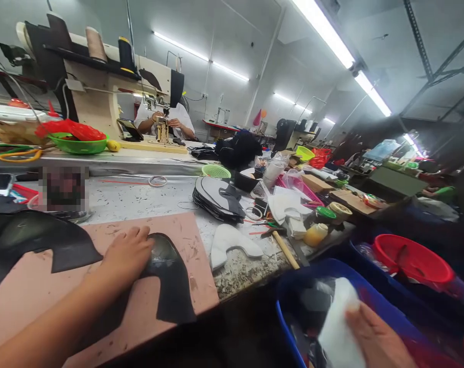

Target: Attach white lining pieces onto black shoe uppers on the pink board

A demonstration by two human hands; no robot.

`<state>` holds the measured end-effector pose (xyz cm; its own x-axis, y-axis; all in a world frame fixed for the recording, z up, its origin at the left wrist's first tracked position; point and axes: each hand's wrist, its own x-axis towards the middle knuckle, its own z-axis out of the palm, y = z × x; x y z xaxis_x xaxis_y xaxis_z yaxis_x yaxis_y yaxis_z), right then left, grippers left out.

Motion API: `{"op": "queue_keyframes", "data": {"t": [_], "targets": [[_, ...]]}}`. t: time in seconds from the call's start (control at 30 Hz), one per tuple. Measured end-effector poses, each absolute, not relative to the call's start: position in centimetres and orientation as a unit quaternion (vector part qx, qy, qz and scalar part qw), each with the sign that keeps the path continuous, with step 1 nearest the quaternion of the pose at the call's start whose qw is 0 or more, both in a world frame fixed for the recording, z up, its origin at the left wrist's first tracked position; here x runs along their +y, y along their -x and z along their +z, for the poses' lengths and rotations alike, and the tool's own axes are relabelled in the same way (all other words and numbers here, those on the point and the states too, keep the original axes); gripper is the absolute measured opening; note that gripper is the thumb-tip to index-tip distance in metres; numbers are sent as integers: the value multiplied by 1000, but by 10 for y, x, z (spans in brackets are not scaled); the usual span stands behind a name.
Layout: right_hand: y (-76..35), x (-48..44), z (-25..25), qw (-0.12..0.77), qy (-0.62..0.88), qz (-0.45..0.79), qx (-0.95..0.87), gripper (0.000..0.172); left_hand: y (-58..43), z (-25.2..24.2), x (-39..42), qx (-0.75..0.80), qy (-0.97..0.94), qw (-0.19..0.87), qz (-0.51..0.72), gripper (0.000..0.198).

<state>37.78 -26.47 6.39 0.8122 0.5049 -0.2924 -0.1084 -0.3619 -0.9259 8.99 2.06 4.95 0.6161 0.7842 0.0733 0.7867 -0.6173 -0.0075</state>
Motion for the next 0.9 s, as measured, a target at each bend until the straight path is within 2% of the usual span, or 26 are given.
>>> {"op": "queue_keyframes", "data": {"t": [0.07,0.1,0.17,0.2,0.23,0.3,0.4,0.47,0.57,0.73,0.83,0.9], "targets": [[-347,-233,49,579,743,272,-196,44,-120,61,-3,-420,898,-116,-65,17],[-333,-216,43,574,728,271,-260,46,-136,62,-19,-392,900,-173,-74,21],[-312,-186,35,549,671,301,-397,51,-166,57,-49,-301,790,-524,-105,33],[-307,-174,33,534,635,327,-453,54,-177,53,-60,-260,706,-650,-110,34],[-305,-164,33,530,604,340,-489,57,-185,48,-69,-226,625,-738,-115,34],[-311,-151,36,550,591,307,-504,57,-194,42,-75,-216,525,-813,-130,29],[-333,-143,35,559,643,225,-472,41,-196,39,-68,-279,417,-850,-160,37],[-345,-141,28,517,651,284,-478,36,-195,38,-62,-320,354,-862,-169,39],[-356,-139,10,474,660,346,-469,32,-195,29,-59,-369,389,-832,-146,28],[-373,-130,-10,386,720,279,-505,26,-197,9,-54,-418,643,-641,-22,13],[-389,-108,-6,331,753,191,-536,26,-208,7,-34,-454,692,-559,-43,11],[-399,-85,-1,308,759,141,-555,24,-219,8,-15,-476,718,-504,-68,21]]}}
